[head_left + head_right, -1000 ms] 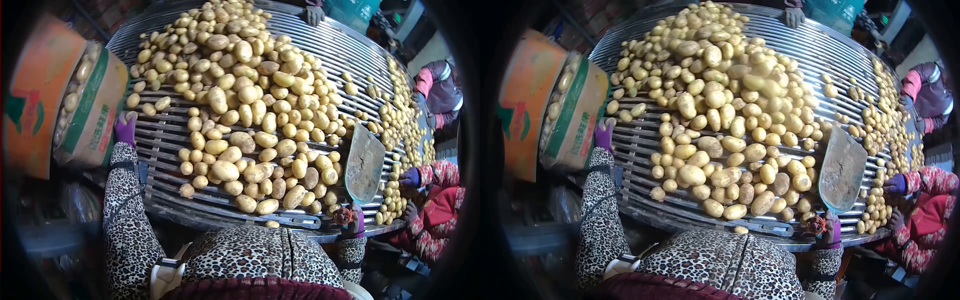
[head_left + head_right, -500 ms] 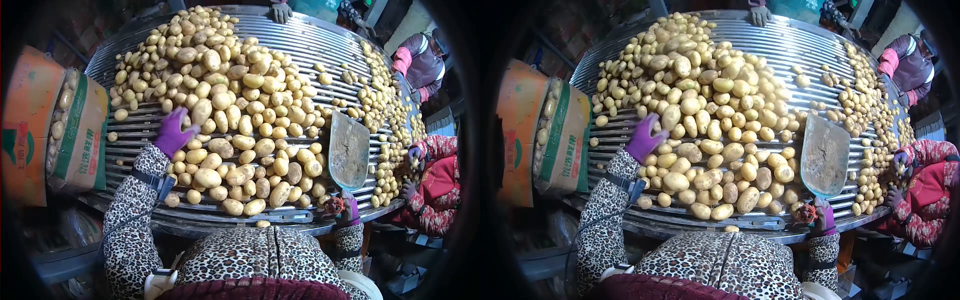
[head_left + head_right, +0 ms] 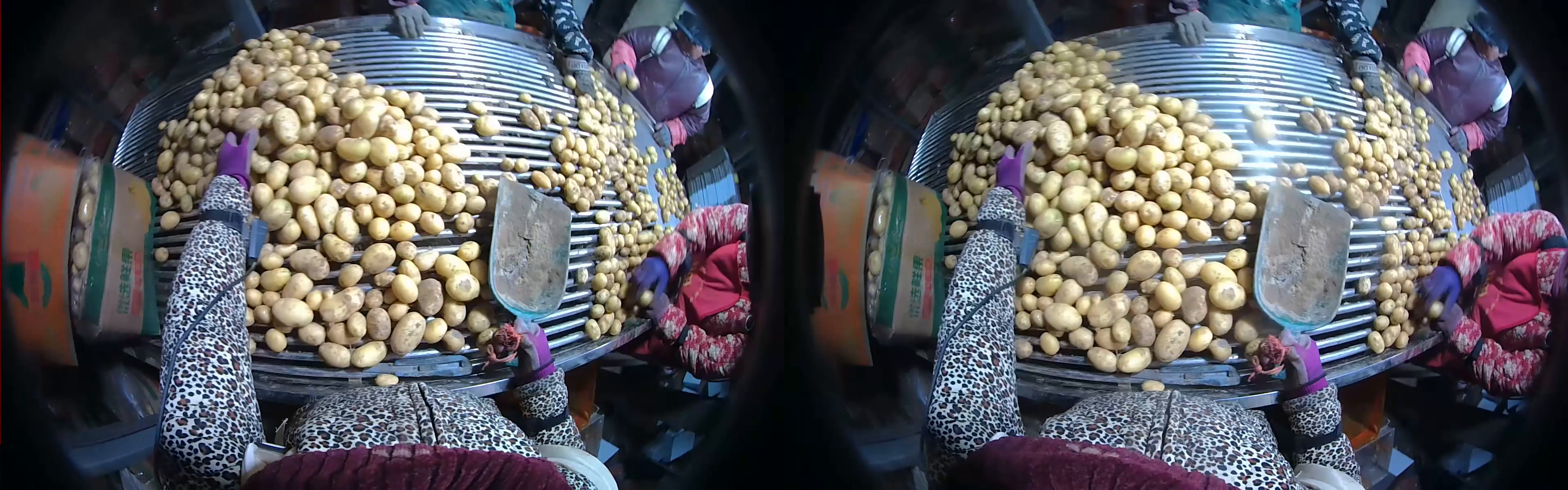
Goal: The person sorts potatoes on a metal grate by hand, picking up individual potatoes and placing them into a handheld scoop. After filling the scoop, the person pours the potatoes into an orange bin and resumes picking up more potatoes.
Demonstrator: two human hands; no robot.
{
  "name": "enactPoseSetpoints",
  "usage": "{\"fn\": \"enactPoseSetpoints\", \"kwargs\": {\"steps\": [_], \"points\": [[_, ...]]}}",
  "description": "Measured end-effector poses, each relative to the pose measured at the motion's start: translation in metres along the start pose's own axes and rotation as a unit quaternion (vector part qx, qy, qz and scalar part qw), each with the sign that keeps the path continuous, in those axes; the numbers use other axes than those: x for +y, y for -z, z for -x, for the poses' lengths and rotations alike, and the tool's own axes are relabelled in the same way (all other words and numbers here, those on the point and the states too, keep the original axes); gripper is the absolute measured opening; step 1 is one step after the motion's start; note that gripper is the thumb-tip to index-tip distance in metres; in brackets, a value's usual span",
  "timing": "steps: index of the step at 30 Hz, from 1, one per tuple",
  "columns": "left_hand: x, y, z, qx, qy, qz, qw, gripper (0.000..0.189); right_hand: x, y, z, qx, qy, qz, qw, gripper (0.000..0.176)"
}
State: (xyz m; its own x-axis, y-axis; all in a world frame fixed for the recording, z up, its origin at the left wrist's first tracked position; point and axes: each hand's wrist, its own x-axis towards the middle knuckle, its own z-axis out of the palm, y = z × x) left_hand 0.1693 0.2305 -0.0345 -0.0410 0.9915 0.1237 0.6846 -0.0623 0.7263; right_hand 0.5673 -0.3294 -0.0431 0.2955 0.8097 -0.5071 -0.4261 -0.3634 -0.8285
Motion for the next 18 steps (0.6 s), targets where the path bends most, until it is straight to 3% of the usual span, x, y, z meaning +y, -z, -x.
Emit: {"fn": "enactPoseSetpoints", "kwargs": {"steps": [3,5,7,8,9,11,14,16,18], "points": [[0.022,0.000,-0.001,-0.042,0.035,0.064,0.996,0.082,-0.004,0.000,0.006,0.015,-0.025,0.004,1.000,0.042],[0.042,0.005,0.007,-0.049,0.064,0.092,0.992,0.085,-0.024,-0.020,0.010,0.006,-0.054,-0.130,0.990,0.027],[0.044,0.001,0.007,-0.036,0.083,0.123,0.988,0.084,-0.017,-0.019,0.008,-0.040,-0.060,-0.152,0.986,0.036],[0.045,0.001,0.007,-0.042,0.080,0.162,0.983,0.082,-0.015,-0.018,0.006,-0.065,-0.063,-0.163,0.982,0.042],[0.002,-0.002,-0.016,-0.060,-0.022,0.129,0.990,0.078,-0.020,-0.022,0.005,-0.061,-0.081,-0.180,0.978,0.041],[0.015,-0.004,-0.003,-0.059,-0.030,0.159,0.985,0.074,-0.035,-0.034,0.005,-0.053,-0.115,-0.212,0.969,0.042],[0.046,-0.014,0.013,-0.076,0.158,0.218,0.960,0.060,-0.025,-0.026,0.004,-0.036,-0.140,-0.197,0.970,0.062],[0.069,-0.034,0.029,-0.111,0.096,0.191,0.971,0.049,-0.018,-0.022,0.004,-0.021,-0.133,-0.191,0.972,0.068],[0.082,-0.056,0.039,-0.182,-0.142,0.057,0.971,0.042,-0.018,-0.022,0.004,-0.008,-0.122,-0.192,0.974,0.071]]}}
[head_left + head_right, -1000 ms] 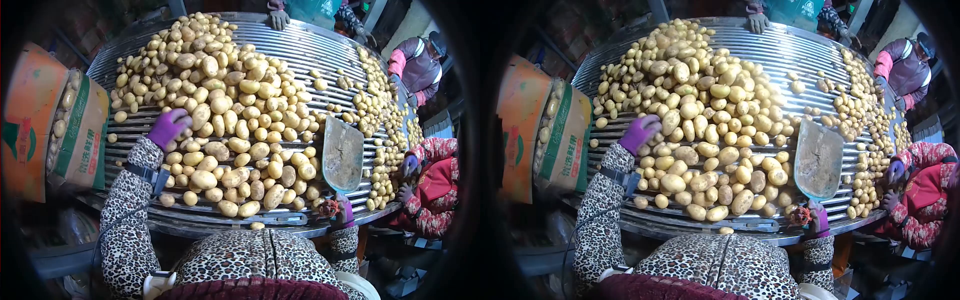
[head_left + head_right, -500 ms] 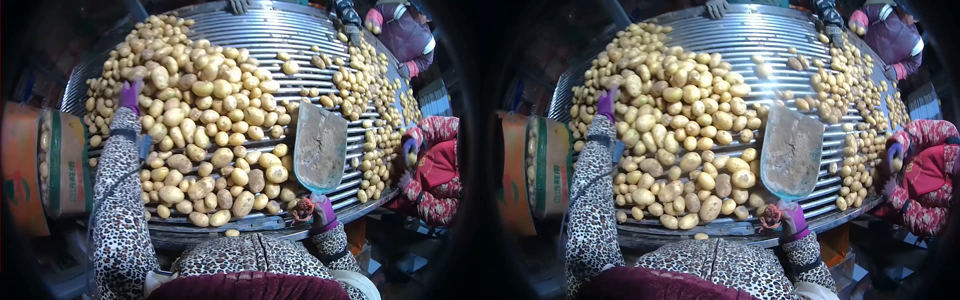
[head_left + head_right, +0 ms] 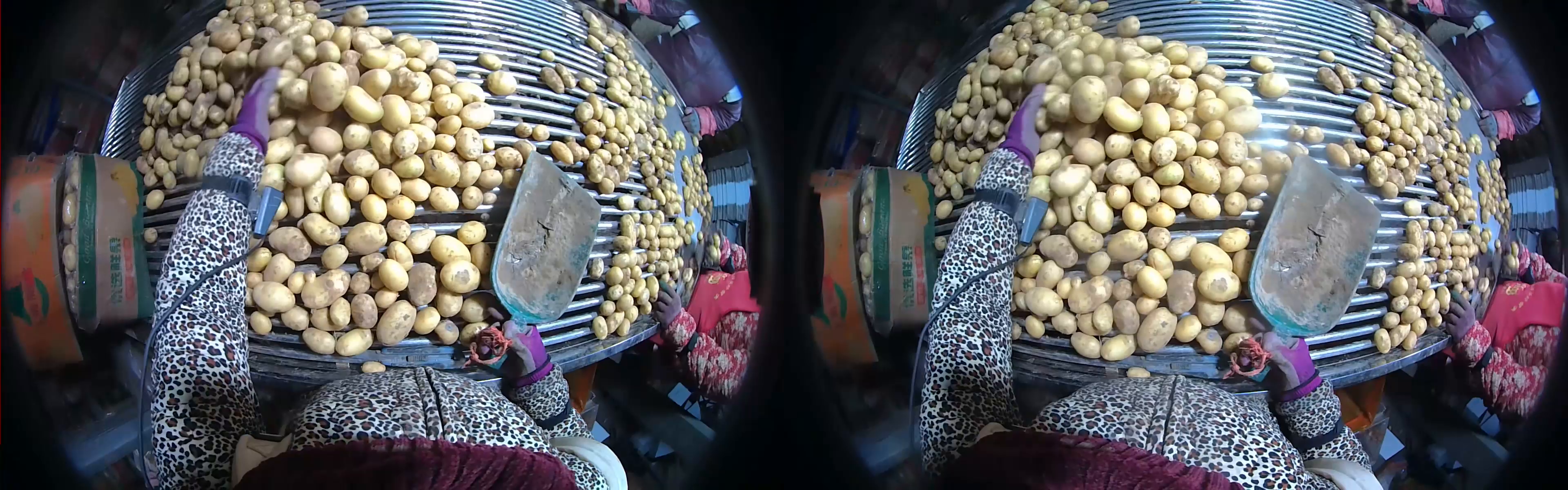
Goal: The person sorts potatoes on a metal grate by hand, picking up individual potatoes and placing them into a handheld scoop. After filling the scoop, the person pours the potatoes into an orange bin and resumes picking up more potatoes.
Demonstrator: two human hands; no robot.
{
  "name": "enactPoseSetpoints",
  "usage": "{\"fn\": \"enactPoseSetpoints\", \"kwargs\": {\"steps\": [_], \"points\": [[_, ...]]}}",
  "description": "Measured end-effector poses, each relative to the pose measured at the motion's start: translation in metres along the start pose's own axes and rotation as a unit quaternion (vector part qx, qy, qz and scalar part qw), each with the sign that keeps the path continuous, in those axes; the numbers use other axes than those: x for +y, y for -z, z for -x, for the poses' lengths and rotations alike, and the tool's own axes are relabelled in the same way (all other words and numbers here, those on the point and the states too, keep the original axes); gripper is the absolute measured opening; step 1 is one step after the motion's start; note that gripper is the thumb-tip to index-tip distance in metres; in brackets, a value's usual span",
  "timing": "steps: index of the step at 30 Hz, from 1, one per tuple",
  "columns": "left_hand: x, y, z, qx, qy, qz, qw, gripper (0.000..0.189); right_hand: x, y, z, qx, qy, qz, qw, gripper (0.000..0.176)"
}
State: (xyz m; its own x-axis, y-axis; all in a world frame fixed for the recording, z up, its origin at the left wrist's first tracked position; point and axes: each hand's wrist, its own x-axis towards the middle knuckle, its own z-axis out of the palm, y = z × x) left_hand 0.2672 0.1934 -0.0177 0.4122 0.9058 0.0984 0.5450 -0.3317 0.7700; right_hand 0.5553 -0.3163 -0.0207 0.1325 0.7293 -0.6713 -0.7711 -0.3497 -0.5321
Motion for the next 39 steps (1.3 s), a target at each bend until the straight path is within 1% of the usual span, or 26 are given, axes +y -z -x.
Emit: {"fn": "enactPoseSetpoints", "kwargs": {"steps": [1,3,5,6,8,9,10,13,14,15,16,17,18,19,20,21,22,23,27,29,32,34,36,37,38,39], "points": [[0.000,-0.007,-0.005,-0.050,-0.105,-0.067,0.991,0.041,-0.004,-0.003,0.002,-0.003,0.004,0.005,1.000,0.070],[0.014,-0.034,-0.021,-0.116,-0.078,0.040,0.989,0.042,-0.009,-0.012,0.005,-0.010,0.017,0.006,1.000,0.069],[0.062,-0.070,-0.017,-0.095,-0.028,0.053,0.994,0.044,-0.005,-0.003,0.006,-0.024,0.053,0.081,0.995,0.049],[0.060,-0.092,-0.030,-0.129,0.019,0.189,0.973,0.068,-0.008,0.002,0.009,-0.031,0.054,0.118,0.991,0.045],[0.055,-0.124,-0.047,-0.129,-0.261,-0.068,0.954,0.070,-0.012,-0.003,0.014,-0.013,0.091,0.134,0.987,0.036],[0.080,-0.155,-0.051,-0.155,-0.097,0.064,0.981,0.070,-0.010,0.001,0.014,-0.028,0.128,0.132,0.982,0.034],[0.081,-0.186,-0.057,-0.130,-0.142,-0.057,0.980,0.070,-0.007,0.008,0.013,-0.041,0.165,0.133,0.976,0.033],[0.162,-0.217,-0.024,-0.250,-0.096,-0.050,0.962,0.078,-0.007,0.006,0.020,0.018,0.196,0.085,0.977,0.032],[0.168,-0.235,-0.009,-0.208,-0.181,-0.108,0.955,0.081,-0.014,0.004,0.021,0.051,0.207,0.113,0.971,0.033],[0.187,-0.238,0.004,-0.294,-0.175,-0.153,0.927,0.084,-0.026,-0.001,0.023,0.079,0.218,0.144,0.962,0.034],[0.220,-0.232,0.028,-0.328,-0.169,-0.255,0.894,0.087,-0.039,-0.013,0.031,0.112,0.161,0.116,0.974,0.038],[0.226,-0.241,0.042,-0.322,-0.192,-0.276,0.885,0.088,-0.040,-0.010,0.031,0.088,0.192,0.118,0.970,0.039],[0.211,-0.256,0.060,-0.237,-0.255,-0.233,0.908,0.082,-0.038,-0.004,0.032,0.063,0.219,0.120,0.966,0.040],[0.221,-0.247,0.085,-0.254,-0.211,-0.152,0.932,0.081,-0.037,0.002,0.032,0.035,0.243,0.123,0.962,0.040],[0.216,-0.241,0.097,-0.317,-0.256,-0.080,0.910,0.082,-0.033,0.009,0.029,0.034,0.249,0.114,0.961,0.037],[0.236,-0.225,0.122,-0.369,-0.186,-0.117,0.903,0.085,-0.033,0.011,0.029,0.024,0.250,0.110,0.962,0.037],[0.220,-0.232,0.138,-0.332,-0.295,-0.166,0.880,0.086,-0.035,0.011,0.030,0.014,0.250,0.110,0.962,0.037],[0.236,-0.216,0.164,-0.329,-0.273,-0.202,0.881,0.085,-0.038,0.013,0.030,0.005,0.251,0.111,0.962,0.036],[0.216,-0.192,0.220,-0.351,-0.327,-0.210,0.852,0.075,-0.044,0.028,0.020,0.019,0.347,0.482,0.804,0.037],[0.217,-0.169,0.241,-0.325,-0.268,-0.133,0.897,0.074,-0.044,0.009,0.029,-0.024,0.287,0.349,0.892,0.031],[0.215,-0.151,0.261,-0.214,-0.151,0.180,0.948,0.076,-0.056,-0.020,0.023,-0.119,0.230,0.339,0.904,0.024],[0.234,-0.128,0.262,-0.259,-0.016,0.348,0.901,0.069,-0.053,-0.040,0.003,-0.158,0.189,0.386,0.889,0.025],[0.185,-0.130,0.260,-0.209,-0.031,0.297,0.931,0.050,-0.033,-0.070,-0.016,-0.230,0.179,0.324,0.900,0.027],[0.174,-0.134,0.268,-0.157,0.023,0.314,0.936,0.041,-0.030,-0.081,-0.028,-0.297,0.276,0.443,0.799,0.026],[0.162,-0.137,0.276,-0.102,0.075,0.332,0.935,0.034,-0.019,-0.112,-0.016,-0.234,0.147,0.381,0.882,0.029],[0.190,-0.121,0.291,-0.060,0.192,0.517,0.832,0.033,-0.003,-0.124,-0.016,-0.249,0.151,0.330,0.898,0.028]]}}
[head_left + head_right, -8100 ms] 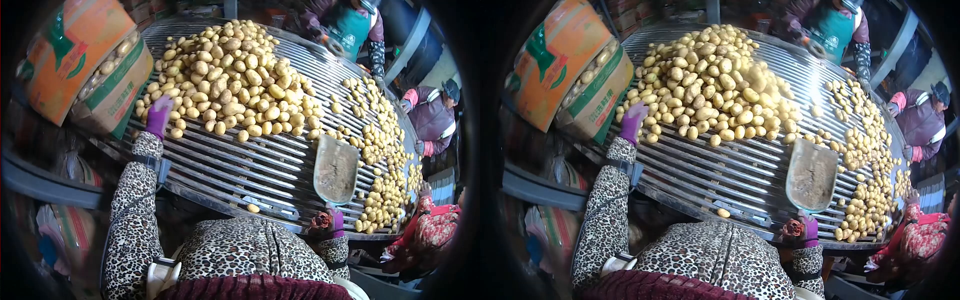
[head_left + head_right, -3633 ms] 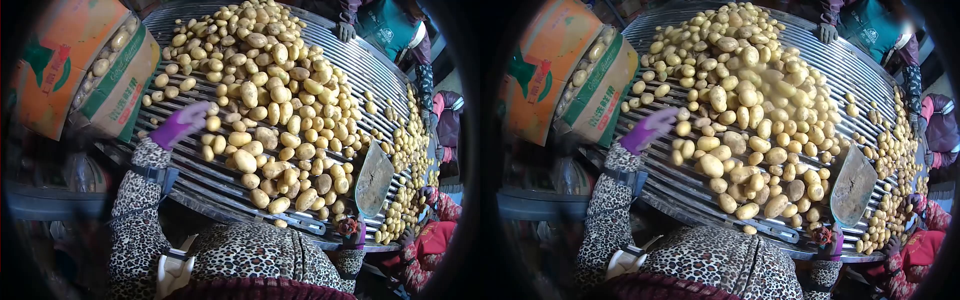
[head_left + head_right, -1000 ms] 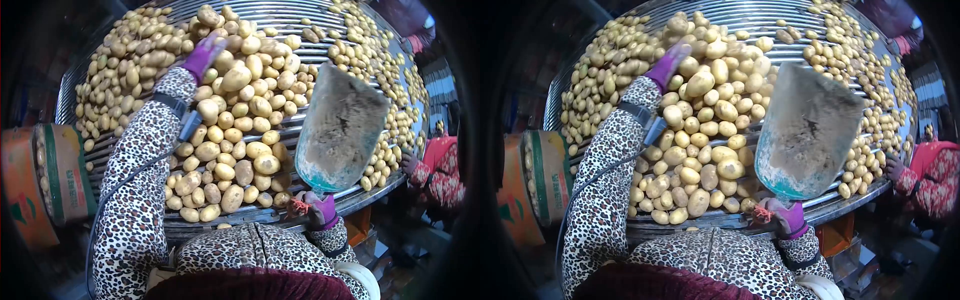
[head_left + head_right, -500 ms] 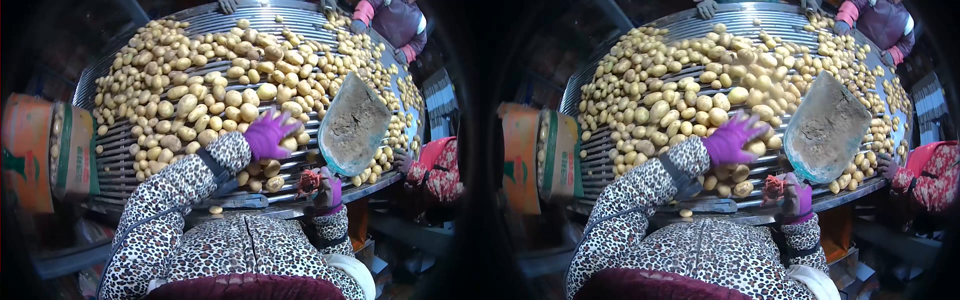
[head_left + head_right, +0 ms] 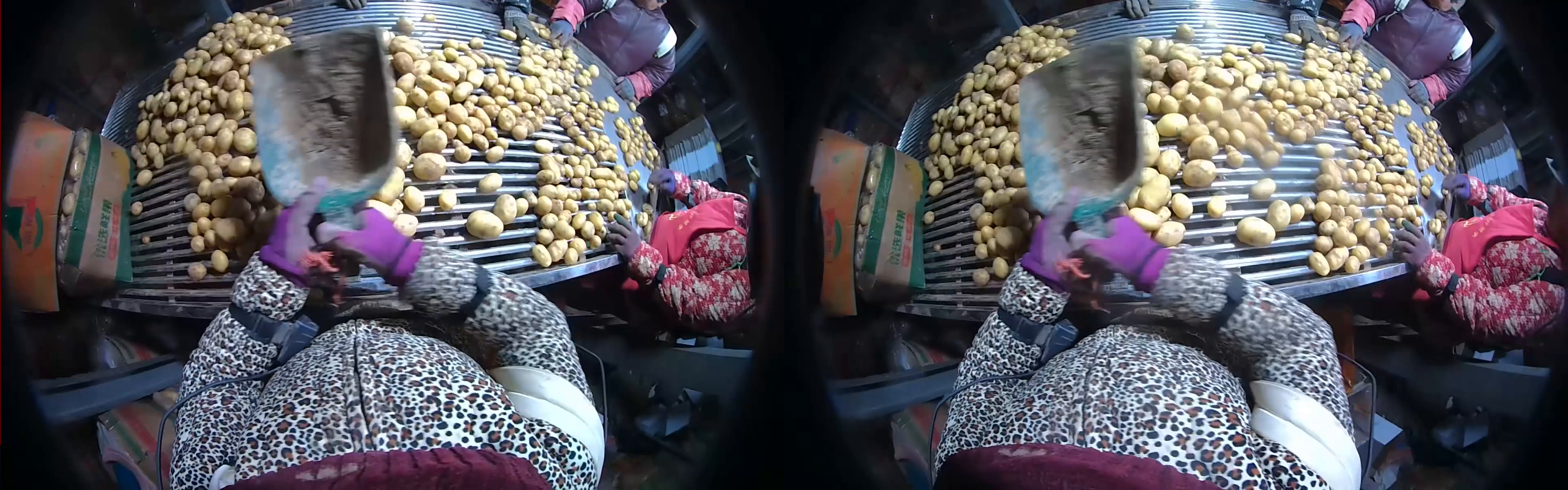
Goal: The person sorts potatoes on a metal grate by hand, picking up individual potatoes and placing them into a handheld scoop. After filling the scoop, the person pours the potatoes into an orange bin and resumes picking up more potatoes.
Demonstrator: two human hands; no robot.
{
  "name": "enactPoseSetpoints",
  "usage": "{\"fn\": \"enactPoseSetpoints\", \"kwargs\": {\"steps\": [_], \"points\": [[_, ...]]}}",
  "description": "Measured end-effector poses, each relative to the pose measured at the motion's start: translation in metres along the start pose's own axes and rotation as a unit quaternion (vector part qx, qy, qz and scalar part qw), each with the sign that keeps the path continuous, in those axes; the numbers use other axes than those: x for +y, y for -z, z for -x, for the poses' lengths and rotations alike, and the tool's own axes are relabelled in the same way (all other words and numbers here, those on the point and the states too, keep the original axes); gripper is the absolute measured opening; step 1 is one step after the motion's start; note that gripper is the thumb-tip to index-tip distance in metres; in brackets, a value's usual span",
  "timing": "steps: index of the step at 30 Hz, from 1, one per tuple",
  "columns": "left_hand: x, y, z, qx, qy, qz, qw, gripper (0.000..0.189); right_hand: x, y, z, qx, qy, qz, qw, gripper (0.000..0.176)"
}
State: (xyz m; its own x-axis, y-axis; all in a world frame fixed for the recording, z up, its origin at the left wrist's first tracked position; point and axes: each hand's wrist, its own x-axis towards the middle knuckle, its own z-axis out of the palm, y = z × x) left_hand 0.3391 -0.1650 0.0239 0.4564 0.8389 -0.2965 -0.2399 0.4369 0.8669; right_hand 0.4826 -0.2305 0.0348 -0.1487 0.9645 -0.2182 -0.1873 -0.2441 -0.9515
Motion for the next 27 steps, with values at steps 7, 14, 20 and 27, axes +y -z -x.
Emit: {"fn": "enactPoseSetpoints", "kwargs": {"steps": [7,14,20,27], "points": [[0.027,0.073,0.066,0.177,-0.052,0.014,0.983,0.032,0.015,0.017,0.009,-0.272,0.057,0.189,0.942,0.036],[0.005,0.189,0.151,0.315,-0.137,-0.025,0.939,0.046,0.011,0.179,0.006,0.079,0.037,0.190,0.978,0.034],[-0.029,0.208,0.158,0.421,-0.108,0.089,0.896,0.043,-0.034,0.197,-0.012,0.061,0.034,0.275,0.959,0.032],[-0.027,0.215,0.155,0.389,-0.124,0.051,0.911,0.044,-0.109,0.103,-0.121,-0.091,0.162,0.610,0.771,0.031]]}}
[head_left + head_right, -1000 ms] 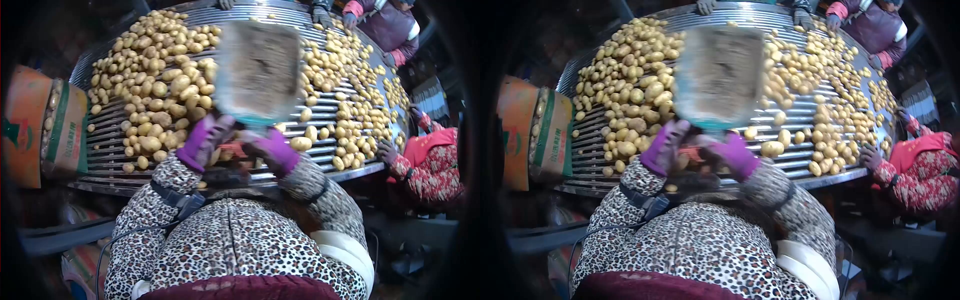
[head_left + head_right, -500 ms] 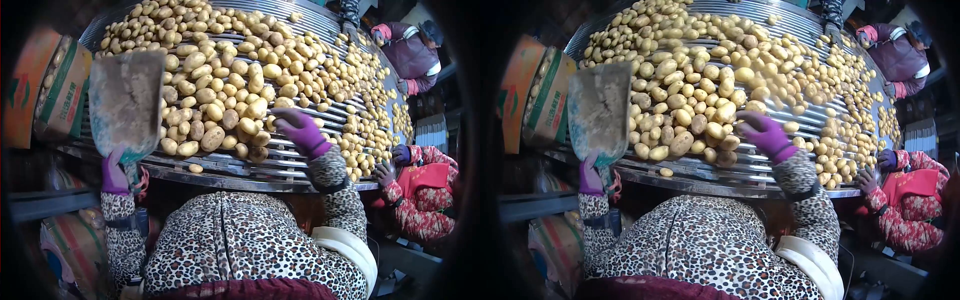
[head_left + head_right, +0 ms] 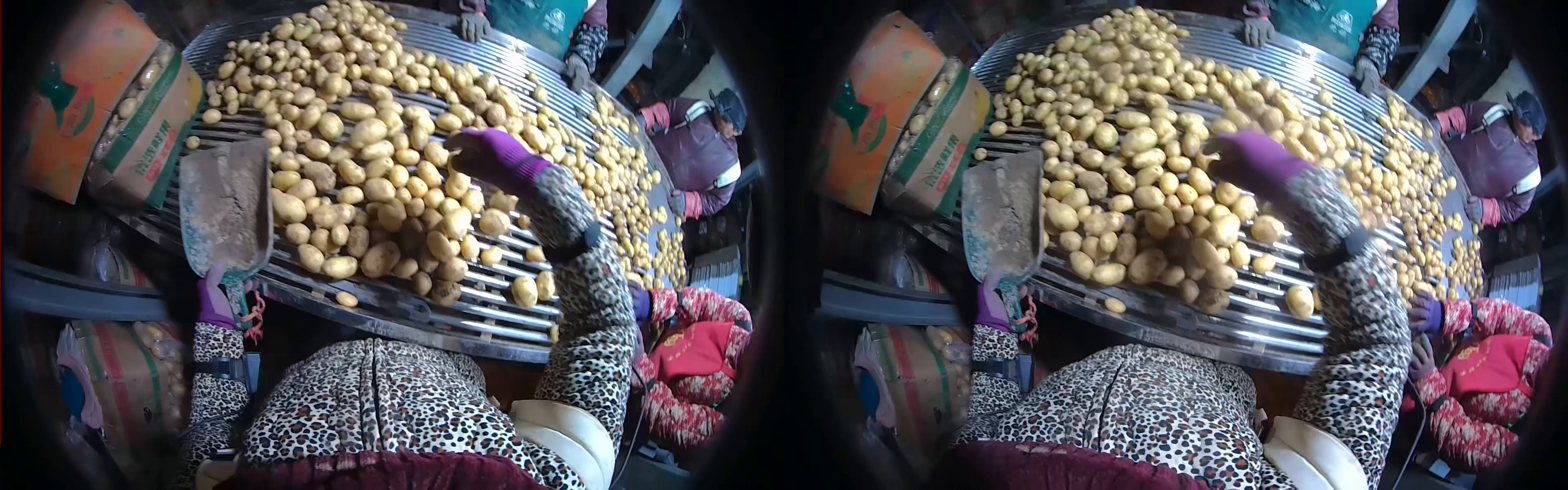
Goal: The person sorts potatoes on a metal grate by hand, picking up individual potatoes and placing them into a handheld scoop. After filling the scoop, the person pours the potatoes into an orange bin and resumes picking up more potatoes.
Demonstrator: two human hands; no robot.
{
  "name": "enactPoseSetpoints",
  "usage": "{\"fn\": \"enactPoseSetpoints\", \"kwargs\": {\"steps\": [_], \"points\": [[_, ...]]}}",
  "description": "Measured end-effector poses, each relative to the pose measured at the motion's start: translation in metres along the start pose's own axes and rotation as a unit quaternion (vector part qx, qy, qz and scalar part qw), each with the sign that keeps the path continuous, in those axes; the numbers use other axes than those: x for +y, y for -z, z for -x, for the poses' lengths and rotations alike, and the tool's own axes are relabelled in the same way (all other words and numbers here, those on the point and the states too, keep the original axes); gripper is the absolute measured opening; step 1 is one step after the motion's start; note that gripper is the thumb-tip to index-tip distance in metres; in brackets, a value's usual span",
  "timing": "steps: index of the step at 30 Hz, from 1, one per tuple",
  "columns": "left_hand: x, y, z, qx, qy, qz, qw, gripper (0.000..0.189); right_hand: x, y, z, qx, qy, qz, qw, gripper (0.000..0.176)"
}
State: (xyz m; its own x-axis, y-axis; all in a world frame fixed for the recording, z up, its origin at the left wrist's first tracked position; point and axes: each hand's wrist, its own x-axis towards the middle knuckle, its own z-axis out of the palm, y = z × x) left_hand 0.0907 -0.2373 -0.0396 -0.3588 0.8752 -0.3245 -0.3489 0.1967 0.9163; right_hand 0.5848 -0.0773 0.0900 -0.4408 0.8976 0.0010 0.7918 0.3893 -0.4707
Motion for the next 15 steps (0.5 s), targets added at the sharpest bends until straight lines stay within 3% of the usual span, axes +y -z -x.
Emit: {"fn": "enactPoseSetpoints", "kwargs": {"steps": [4,7,8,11,12,14,15], "points": [[0.008,-0.022,0.013,0.012,-0.035,-0.037,0.999,0.039,-0.035,-0.025,-0.105,0.084,0.110,-0.001,0.990,0.037],[-0.014,-0.007,-0.005,0.073,-0.092,-0.023,0.993,0.035,-0.052,-0.071,-0.164,0.044,0.145,0.176,0.973,0.048],[-0.006,-0.007,0.001,0.060,-0.033,-0.003,0.998,0.032,-0.053,-0.092,-0.174,-0.026,0.075,0.182,0.980,0.045],[-0.003,-0.008,0.007,0.047,-0.021,0.003,0.999,0.030,-0.081,-0.103,-0.155,-0.058,0.007,0.308,0.949,0.041],[-0.009,-0.003,0.004,0.051,-0.026,-0.012,0.998,0.030,-0.080,-0.099,-0.149,-0.061,0.024,0.327,0.943,0.034],[-0.005,-0.006,0.008,0.026,-0.003,0.025,0.999,0.030,-0.019,-0.114,-0.144,0.004,0.045,0.062,0.997,0.033],[0.002,-0.012,0.011,0.011,0.008,0.042,0.999,0.031,0.009,-0.119,-0.139,0.047,0.054,-0.073,0.995,0.032]]}}
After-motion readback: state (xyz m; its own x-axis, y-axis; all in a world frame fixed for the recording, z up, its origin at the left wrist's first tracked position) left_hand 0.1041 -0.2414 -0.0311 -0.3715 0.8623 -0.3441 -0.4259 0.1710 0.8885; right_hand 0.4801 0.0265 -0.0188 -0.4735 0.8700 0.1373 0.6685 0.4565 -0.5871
